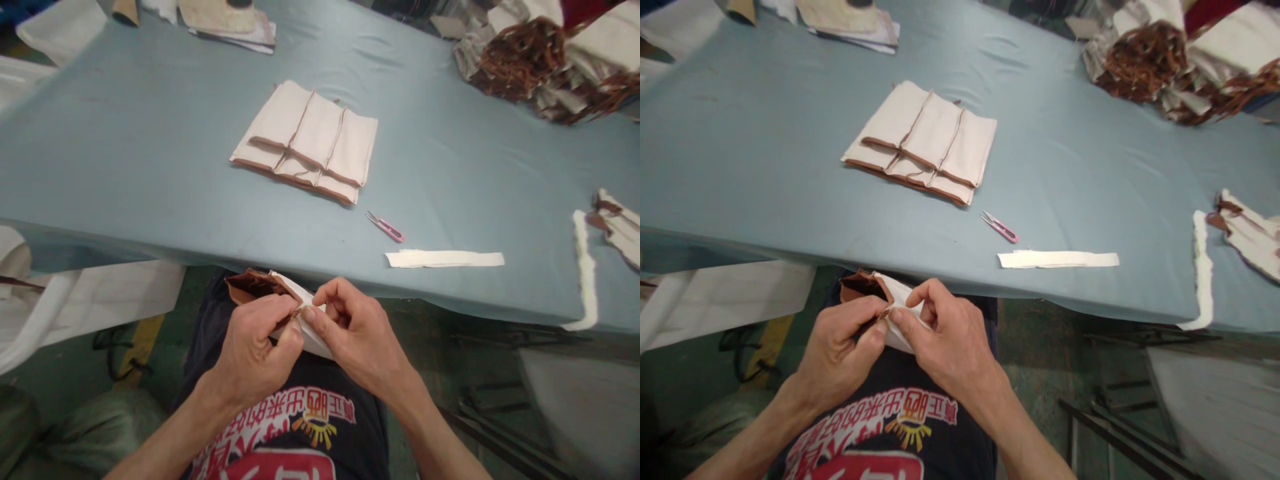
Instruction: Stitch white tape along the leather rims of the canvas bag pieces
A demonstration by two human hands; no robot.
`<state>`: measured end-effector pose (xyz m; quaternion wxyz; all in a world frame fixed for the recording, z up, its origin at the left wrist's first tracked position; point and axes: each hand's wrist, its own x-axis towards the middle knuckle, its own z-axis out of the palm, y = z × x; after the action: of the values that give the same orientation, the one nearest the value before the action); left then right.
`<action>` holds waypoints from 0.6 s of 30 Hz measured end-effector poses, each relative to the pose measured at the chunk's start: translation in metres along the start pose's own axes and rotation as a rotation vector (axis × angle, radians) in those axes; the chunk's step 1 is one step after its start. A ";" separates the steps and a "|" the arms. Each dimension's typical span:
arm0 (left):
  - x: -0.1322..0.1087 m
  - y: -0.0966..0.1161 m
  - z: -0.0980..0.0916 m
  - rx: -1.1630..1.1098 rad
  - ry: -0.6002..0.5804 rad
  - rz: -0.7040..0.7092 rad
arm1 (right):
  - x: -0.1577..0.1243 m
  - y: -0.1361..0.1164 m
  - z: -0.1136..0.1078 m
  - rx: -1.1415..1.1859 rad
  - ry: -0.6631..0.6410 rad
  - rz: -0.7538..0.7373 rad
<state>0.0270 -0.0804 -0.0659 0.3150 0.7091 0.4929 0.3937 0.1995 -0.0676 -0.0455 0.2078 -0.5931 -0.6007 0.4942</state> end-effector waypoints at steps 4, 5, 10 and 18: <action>-0.003 -0.001 0.000 -0.075 -0.028 0.040 | 0.001 0.006 -0.002 0.280 -0.201 0.090; -0.003 -0.001 0.000 -0.101 -0.040 0.046 | 0.002 0.008 -0.003 0.380 -0.275 0.127; -0.004 -0.003 -0.003 -0.205 -0.104 -0.016 | 0.013 0.020 -0.002 0.624 -0.507 0.224; -0.006 -0.007 -0.001 -0.465 -0.269 -0.185 | 0.026 0.046 0.011 0.634 -0.687 0.048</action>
<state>0.0214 -0.0838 -0.0731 0.5664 0.6158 0.4056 0.3682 0.2083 -0.0560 -0.0973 0.1567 -0.3160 -0.4403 0.8257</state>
